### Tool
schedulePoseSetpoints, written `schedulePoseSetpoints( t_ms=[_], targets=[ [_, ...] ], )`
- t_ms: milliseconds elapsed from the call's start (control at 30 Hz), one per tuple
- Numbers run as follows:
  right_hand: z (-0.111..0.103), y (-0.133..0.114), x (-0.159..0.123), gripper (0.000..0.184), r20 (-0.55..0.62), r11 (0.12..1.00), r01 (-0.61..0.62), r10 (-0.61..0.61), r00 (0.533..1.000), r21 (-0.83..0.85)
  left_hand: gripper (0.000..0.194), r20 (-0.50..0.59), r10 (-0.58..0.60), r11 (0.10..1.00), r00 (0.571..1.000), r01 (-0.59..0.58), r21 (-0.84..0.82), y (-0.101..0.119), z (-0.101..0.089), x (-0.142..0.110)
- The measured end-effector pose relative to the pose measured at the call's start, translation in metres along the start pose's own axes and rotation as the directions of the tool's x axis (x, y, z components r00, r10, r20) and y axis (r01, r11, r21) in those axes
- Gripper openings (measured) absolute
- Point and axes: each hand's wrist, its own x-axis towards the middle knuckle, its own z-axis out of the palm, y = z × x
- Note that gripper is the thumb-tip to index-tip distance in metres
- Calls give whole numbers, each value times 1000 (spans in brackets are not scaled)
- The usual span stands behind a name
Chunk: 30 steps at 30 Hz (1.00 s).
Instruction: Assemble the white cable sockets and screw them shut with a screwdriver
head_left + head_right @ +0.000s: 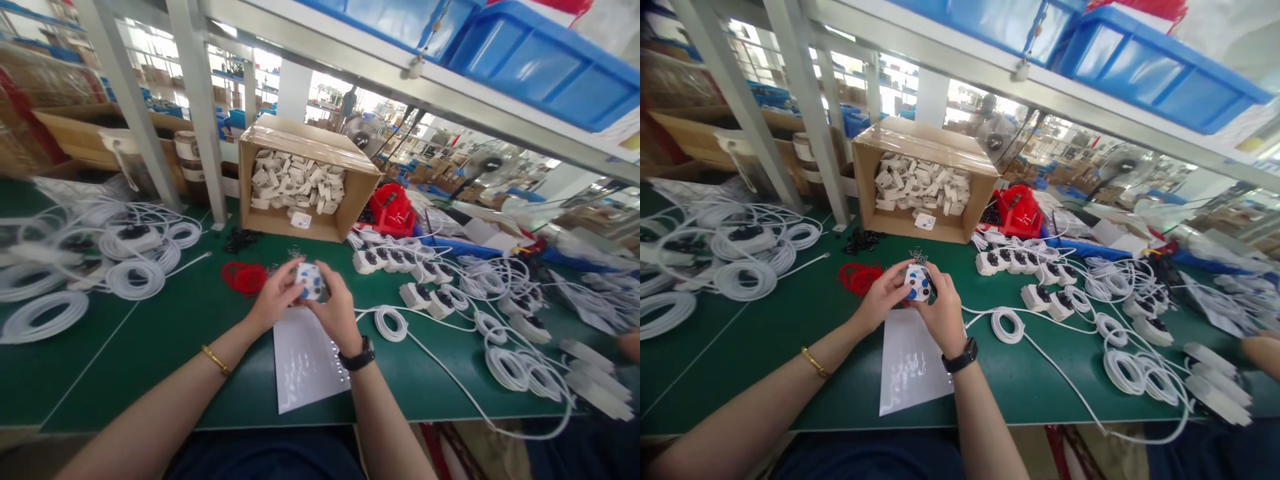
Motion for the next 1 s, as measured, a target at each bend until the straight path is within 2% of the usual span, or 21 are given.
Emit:
schedulePoseSetpoints(
  t_ms=[100,167,233,300,367,433,500,533,633,733,867,1000],
  targets=[
    [0,-3,1,74,60,999,-6,4,998,32,46,-66,-88,971,994,71,-229,2,-4,2],
    [1,-6,1,72,90,1000,14,-14,996,7,50,-5,-182,891,983,163,-424,3,-4,3],
    [4,-9,1,70,99,999,32,-29,995,-30,53,53,-265,801,963,251,-543,5,-3,4],
    [6,-11,2,73,100,999,36,-35,994,-4,52,16,-326,761,945,272,-589,6,-2,4],
    [9,-12,3,72,63,994,-18,11,998,110,52,-48,-349,759,936,252,-601,8,-2,4],
    [11,-13,5,50,-41,961,-126,140,989,244,55,-67,-343,767,937,239,-595,9,-3,3],
    [14,-16,7,26,-132,916,-222,278,951,334,57,-81,-319,789,944,217,-574,8,-4,2],
    [15,-19,9,21,-146,898,-252,321,936,361,56,-101,-305,805,947,200,-559,7,-3,1],
    [21,-30,12,19,-81,851,-302,369,926,429,55,-159,-243,849,957,130,-512,4,-1,0],
    [26,-40,13,21,-52,822,-318,386,921,472,59,-167,-161,877,973,64,-475,0,1,-1],
    [30,-45,12,23,-112,854,-307,385,916,421,66,-172,-104,907,980,22,-422,-5,2,-1],
    [35,-45,8,28,-177,867,-323,411,894,379,66,-225,-16,944,974,-59,-324,-9,3,-3]
  ],
)
